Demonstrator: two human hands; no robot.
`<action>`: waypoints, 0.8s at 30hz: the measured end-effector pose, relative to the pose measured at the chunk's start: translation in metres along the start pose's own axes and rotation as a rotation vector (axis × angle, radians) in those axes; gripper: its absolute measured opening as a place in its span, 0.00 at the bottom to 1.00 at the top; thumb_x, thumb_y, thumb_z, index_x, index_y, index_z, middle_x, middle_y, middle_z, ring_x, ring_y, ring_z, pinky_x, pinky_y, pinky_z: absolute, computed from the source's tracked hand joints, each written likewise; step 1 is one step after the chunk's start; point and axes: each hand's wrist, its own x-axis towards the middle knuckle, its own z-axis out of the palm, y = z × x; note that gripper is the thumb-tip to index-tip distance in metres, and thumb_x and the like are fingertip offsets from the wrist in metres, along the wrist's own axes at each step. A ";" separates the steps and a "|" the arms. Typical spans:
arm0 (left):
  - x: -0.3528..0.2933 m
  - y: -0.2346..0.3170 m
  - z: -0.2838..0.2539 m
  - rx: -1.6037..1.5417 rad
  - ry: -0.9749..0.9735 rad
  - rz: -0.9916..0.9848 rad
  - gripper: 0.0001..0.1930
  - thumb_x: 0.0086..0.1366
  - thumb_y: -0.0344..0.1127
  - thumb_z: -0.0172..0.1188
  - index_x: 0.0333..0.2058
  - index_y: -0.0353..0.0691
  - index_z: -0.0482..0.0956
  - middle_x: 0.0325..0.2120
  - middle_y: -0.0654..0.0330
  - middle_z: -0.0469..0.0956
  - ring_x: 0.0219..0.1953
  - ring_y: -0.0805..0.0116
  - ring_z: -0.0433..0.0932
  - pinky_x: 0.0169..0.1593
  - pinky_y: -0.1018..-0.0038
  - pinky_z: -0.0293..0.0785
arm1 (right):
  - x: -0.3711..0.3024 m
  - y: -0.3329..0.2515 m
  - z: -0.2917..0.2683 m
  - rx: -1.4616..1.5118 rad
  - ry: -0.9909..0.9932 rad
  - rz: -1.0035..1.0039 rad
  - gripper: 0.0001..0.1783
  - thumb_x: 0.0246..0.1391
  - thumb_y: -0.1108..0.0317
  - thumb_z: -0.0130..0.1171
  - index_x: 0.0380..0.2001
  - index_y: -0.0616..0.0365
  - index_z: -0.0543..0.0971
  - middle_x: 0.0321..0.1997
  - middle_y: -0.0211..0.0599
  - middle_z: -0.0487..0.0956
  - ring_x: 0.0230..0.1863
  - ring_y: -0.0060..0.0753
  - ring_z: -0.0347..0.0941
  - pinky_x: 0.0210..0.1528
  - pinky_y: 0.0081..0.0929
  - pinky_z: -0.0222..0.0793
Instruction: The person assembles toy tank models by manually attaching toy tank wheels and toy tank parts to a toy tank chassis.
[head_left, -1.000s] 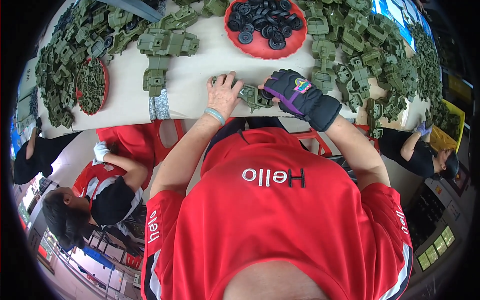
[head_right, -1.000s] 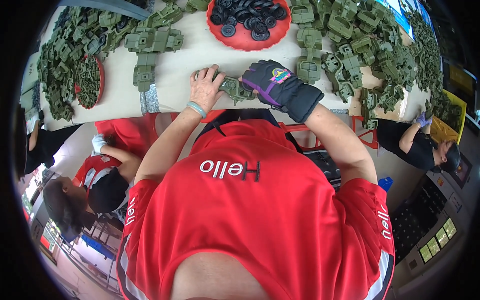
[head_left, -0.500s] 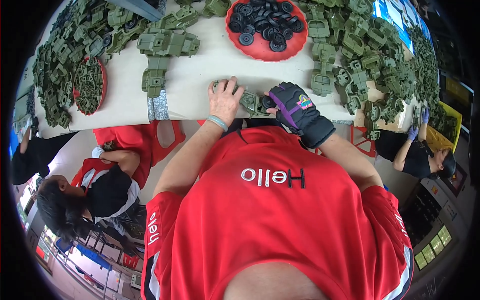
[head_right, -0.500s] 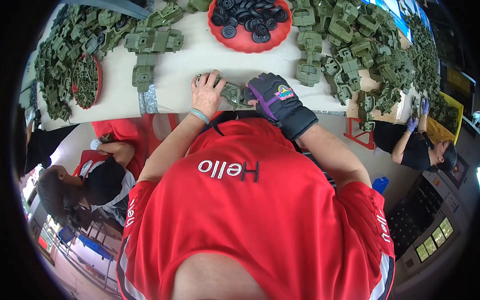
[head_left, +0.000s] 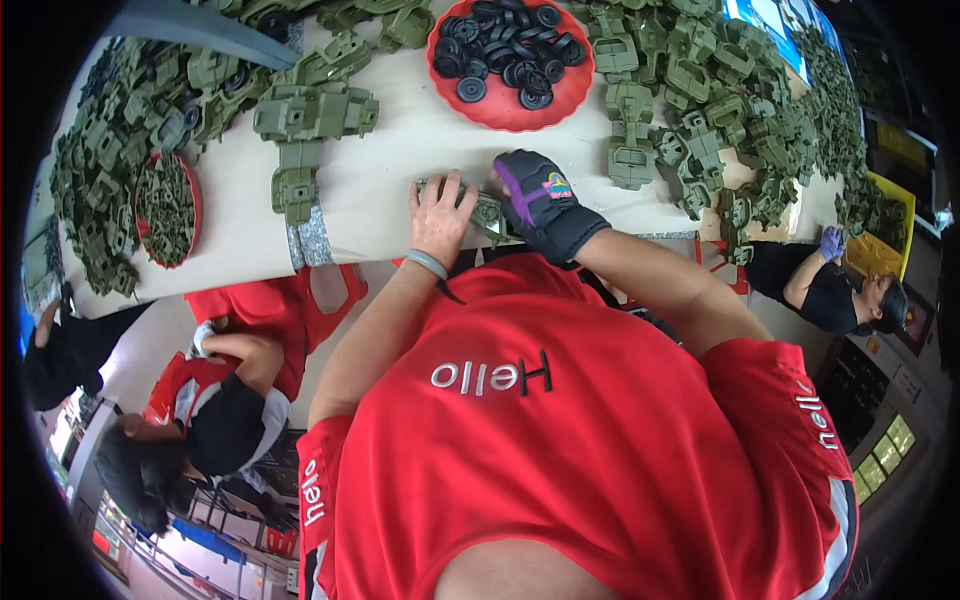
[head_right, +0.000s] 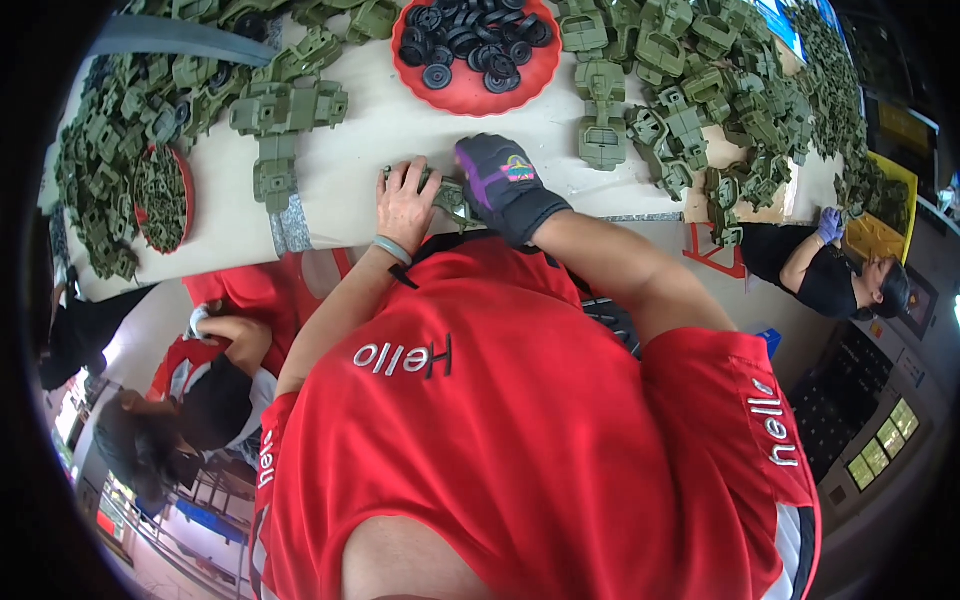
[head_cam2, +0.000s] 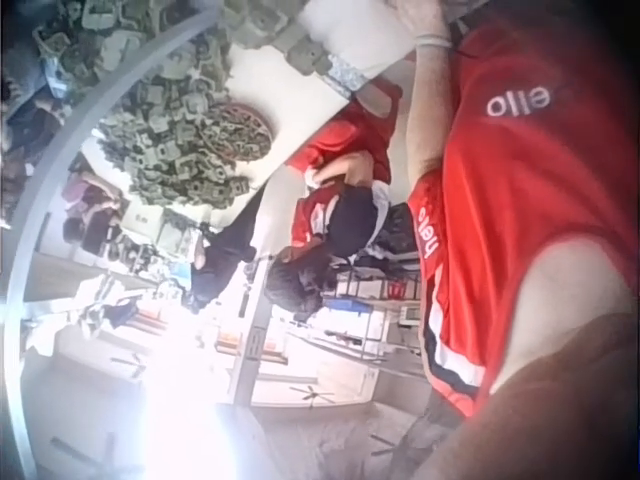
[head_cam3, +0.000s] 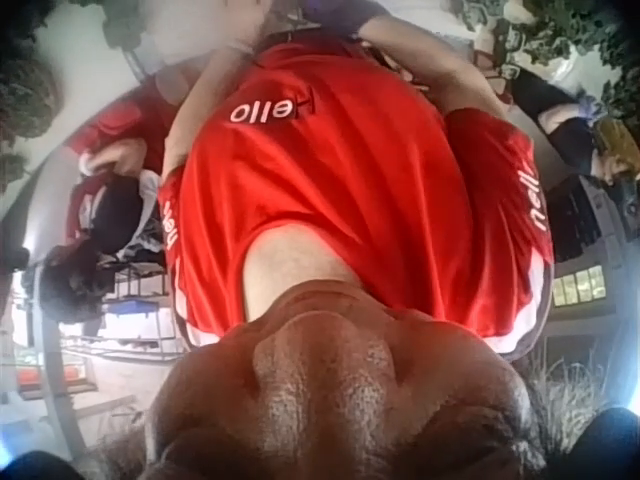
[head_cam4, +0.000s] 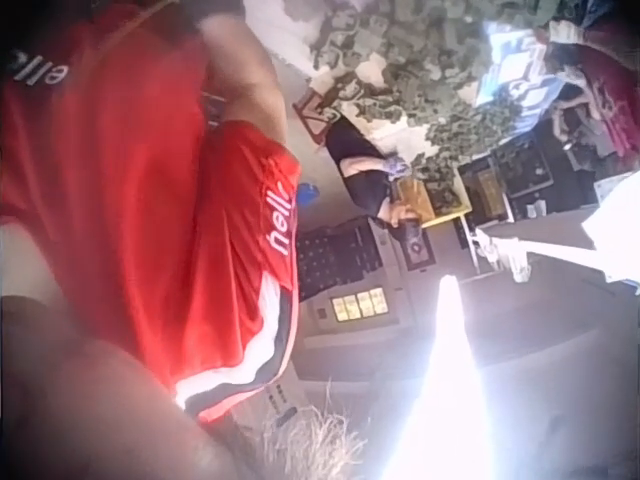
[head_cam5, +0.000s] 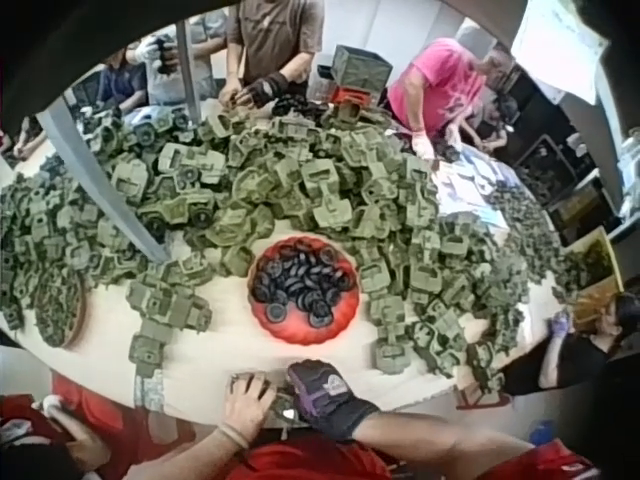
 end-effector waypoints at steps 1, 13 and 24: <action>0.000 0.000 0.000 0.003 -0.001 0.021 0.32 0.50 0.33 0.71 0.57 0.53 0.77 0.62 0.59 0.69 0.63 0.53 0.69 0.66 0.39 0.65 | 0.004 -0.001 -0.007 -0.002 0.017 0.013 0.12 0.51 0.64 0.60 0.38 0.56 0.80 0.36 0.50 0.81 0.42 0.58 0.78 0.45 0.50 0.73; 0.000 0.004 0.003 -0.019 0.024 -0.006 0.25 0.55 0.32 0.66 0.54 0.52 0.78 0.62 0.60 0.70 0.63 0.55 0.69 0.68 0.39 0.59 | 0.023 -0.008 -0.005 -0.157 -0.262 -0.144 0.19 0.50 0.62 0.62 0.45 0.57 0.81 0.42 0.48 0.81 0.45 0.56 0.79 0.50 0.48 0.74; 0.002 -0.001 0.005 -0.021 0.038 0.018 0.24 0.56 0.31 0.65 0.54 0.52 0.79 0.62 0.59 0.71 0.62 0.56 0.70 0.68 0.39 0.60 | 0.013 -0.004 0.006 -0.044 -0.250 -0.139 0.18 0.54 0.62 0.61 0.46 0.58 0.80 0.43 0.51 0.81 0.46 0.58 0.78 0.50 0.48 0.75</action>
